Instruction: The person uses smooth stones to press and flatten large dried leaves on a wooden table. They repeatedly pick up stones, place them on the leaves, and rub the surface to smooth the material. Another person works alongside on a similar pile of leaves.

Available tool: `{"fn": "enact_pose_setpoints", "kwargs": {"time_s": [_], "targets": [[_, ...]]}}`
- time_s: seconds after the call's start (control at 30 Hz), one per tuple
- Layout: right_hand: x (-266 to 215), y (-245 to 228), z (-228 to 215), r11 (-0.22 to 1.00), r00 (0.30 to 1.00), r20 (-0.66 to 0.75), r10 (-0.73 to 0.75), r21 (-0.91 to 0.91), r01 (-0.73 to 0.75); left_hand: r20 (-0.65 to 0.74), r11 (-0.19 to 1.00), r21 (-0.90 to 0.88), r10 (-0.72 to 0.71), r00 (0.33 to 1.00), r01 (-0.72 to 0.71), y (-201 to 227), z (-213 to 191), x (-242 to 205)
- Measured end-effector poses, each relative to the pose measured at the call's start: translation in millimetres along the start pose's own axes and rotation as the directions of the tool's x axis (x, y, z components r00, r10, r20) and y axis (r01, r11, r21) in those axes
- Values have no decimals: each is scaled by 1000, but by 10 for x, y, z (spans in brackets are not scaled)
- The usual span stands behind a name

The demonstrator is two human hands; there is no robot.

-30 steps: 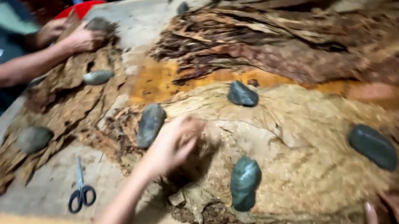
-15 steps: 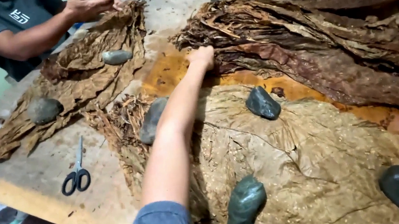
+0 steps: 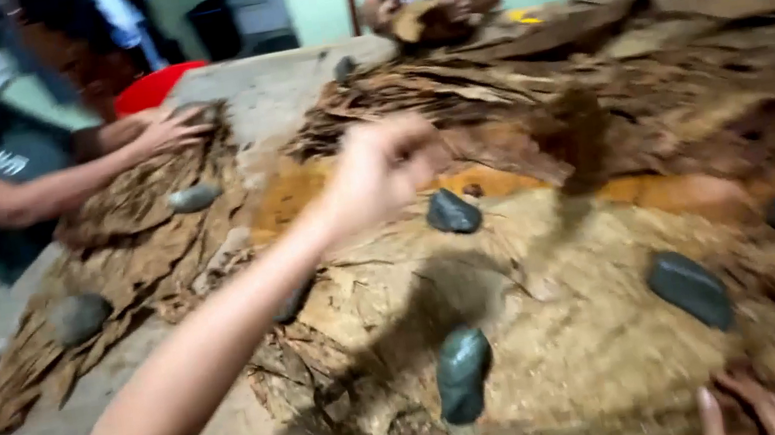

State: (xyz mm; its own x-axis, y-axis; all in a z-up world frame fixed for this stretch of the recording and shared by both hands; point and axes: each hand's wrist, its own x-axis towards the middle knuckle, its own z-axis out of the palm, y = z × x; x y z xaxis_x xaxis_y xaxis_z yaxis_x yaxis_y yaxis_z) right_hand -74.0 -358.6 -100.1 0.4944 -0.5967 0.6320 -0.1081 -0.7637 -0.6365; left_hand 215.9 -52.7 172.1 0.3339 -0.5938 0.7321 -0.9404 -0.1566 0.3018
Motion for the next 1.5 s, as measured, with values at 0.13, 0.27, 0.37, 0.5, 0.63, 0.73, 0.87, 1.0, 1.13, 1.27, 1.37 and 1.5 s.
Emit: {"fn": "enact_pose_setpoints", "kwargs": {"time_s": [0.13,0.27,0.37,0.5,0.63,0.73,0.87,1.0,1.13,1.27,1.37,1.5], "targets": [[-12,163,-122,979,984,-162,67,200,-34,325,815,241,444,835,-527,1291,499,-548],[232,-477,-438,454,780,430,454,641,-618,303,757,180,564,768,-628,1987,556,-1127],[142,-343,-251,193,602,704,378,576,-794,314,781,99,563,764,-616,2228,303,-1323],[391,-936,-225,393,702,653,285,588,-706,400,777,-97,602,691,-622,2199,422,-1889],[819,-1824,-427,671,842,521,-140,675,-306,543,837,-110,503,672,-536,2246,43,-1694],[880,-2012,-339,609,831,370,-415,792,-49,387,938,-292,295,873,-188,1931,-73,-1461],[724,-2197,-288,585,607,427,-670,807,79,562,322,-632,-435,703,705,1143,29,-1462],[385,-1947,-350,668,375,629,-681,744,-36,589,-268,-781,-613,526,564,521,324,-1682],[380,-1777,-574,914,168,952,-255,295,-280,409,-198,-841,-841,353,504,325,887,-1914],[534,-1136,-243,868,529,834,-158,373,-328,292,-10,-882,-796,530,471,587,1356,-1814],[886,-1078,-65,904,652,737,-176,383,-188,297,-5,-908,-714,633,420,1087,1532,-1612],[1069,-1188,118,916,769,635,-79,351,-196,324,-38,-914,-666,671,404,1348,1792,-1563]]}}
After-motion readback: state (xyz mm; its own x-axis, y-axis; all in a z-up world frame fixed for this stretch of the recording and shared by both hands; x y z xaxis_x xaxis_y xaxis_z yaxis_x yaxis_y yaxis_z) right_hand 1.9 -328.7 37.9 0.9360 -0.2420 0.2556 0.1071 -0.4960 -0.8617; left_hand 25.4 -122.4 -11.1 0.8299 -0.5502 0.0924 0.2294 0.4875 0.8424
